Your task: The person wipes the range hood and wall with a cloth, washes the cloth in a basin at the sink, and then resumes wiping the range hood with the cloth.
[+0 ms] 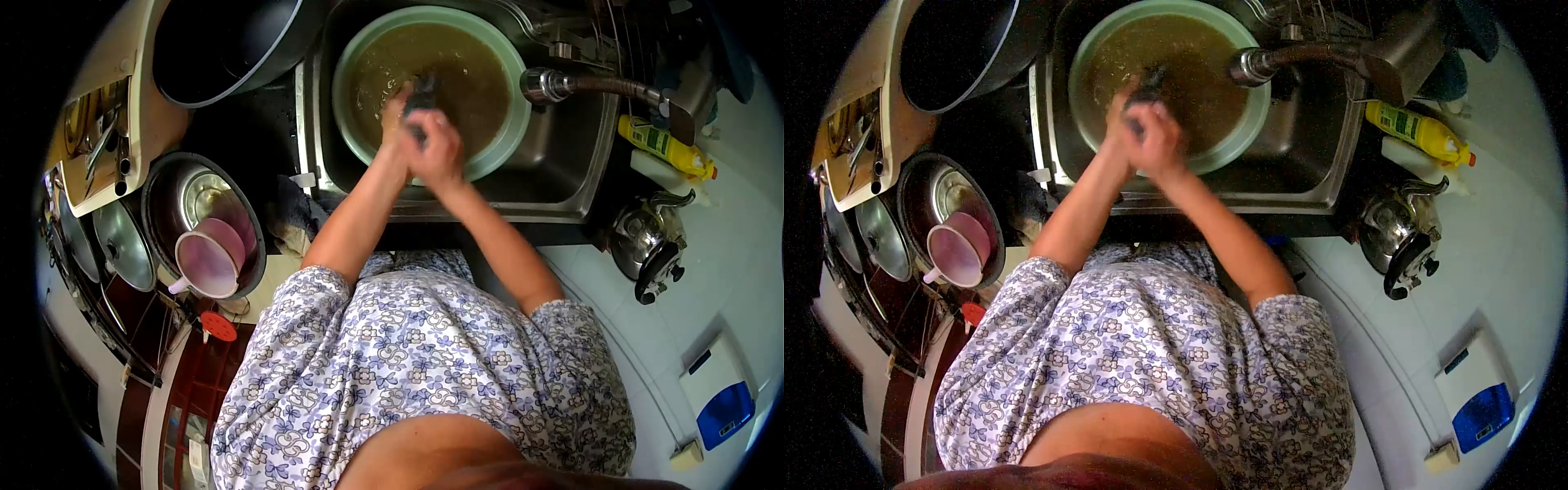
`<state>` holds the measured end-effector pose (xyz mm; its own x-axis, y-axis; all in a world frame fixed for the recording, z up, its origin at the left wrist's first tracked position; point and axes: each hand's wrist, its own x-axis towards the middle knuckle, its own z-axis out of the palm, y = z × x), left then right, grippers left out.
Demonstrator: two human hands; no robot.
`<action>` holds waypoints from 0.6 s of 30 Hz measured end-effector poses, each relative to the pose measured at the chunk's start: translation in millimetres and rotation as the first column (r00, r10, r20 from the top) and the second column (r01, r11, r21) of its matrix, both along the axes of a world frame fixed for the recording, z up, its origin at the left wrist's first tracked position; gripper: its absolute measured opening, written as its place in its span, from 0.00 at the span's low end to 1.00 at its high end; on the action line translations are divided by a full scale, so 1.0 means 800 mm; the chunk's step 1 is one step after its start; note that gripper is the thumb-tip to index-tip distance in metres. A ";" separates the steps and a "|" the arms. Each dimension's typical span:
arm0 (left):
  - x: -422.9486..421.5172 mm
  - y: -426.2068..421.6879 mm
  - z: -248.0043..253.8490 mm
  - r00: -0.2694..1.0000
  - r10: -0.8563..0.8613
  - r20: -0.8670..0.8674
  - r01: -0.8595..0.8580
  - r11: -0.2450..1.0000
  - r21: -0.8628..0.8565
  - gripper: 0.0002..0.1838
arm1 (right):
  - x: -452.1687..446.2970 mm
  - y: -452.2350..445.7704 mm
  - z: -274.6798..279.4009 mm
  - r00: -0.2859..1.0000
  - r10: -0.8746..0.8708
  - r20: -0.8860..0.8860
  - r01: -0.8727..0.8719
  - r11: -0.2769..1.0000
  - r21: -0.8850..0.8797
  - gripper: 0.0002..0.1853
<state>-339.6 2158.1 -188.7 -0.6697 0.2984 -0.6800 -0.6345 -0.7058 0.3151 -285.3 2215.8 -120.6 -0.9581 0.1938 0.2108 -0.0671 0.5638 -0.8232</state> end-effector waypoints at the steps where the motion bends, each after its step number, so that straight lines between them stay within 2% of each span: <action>1: 0.004 0.010 0.013 0.998 0.032 -0.060 -0.037 0.995 -0.088 0.17 | -0.022 0.014 -0.010 0.974 -0.114 0.194 0.110 0.993 0.030 0.15; 2: 0.007 0.020 0.027 0.991 0.058 -0.117 -0.078 0.981 -0.175 0.18 | -0.043 0.031 -0.018 0.898 -0.228 0.377 0.213 0.974 0.080 0.16; 4: -0.011 0.025 0.037 0.995 -0.091 0.043 0.097 0.982 -0.161 0.20 | -0.074 0.057 -0.031 0.796 -0.423 0.433 0.448 0.893 0.047 0.19; 5: -0.017 0.035 0.048 0.995 -0.025 0.096 0.034 0.995 -0.099 0.21 | -0.078 0.064 -0.030 0.785 -0.358 0.506 0.471 0.875 -0.112 0.18; 8: -0.039 0.028 0.046 0.983 -0.034 0.182 0.065 0.983 -0.169 0.20 | -0.053 0.028 -0.002 0.917 -0.315 0.245 0.357 0.922 -0.151 0.19; 9: -0.036 0.018 0.027 0.992 -0.120 0.048 0.127 0.972 -0.198 0.20 | -0.041 0.011 0.006 0.949 -0.216 0.229 0.236 0.970 -0.060 0.18; 10: -0.031 0.008 0.001 0.988 -0.158 0.003 0.158 0.987 -0.031 0.21 | -0.035 0.001 0.000 0.976 -0.216 0.029 0.214 0.975 0.067 0.17; 12: -0.021 0.017 0.036 0.984 -0.178 -0.004 0.171 0.948 -0.270 0.23 | -0.043 0.021 -0.031 0.940 -0.286 0.188 0.285 0.958 0.033 0.16; 13: -0.022 0.022 0.042 0.974 -0.168 0.151 0.203 0.943 -0.262 0.24 | -0.055 0.033 -0.037 0.885 -0.326 0.331 0.365 0.929 -0.062 0.17; 14: -0.021 0.020 0.033 0.979 -0.163 0.124 0.181 0.971 -0.153 0.23 | -0.064 0.050 -0.050 0.860 -0.295 0.417 0.349 0.935 -0.059 0.18; 16: -0.017 0.014 0.040 0.973 -0.217 0.082 0.230 0.946 -0.228 0.24 | -0.061 0.074 -0.083 0.863 -0.281 0.419 0.246 0.960 0.135 0.20; 18: -0.016 -0.002 0.015 0.968 -0.248 0.032 0.250 0.963 -0.097 0.30 | -0.053 0.089 -0.096 0.871 -0.312 0.379 0.297 0.950 0.101 0.16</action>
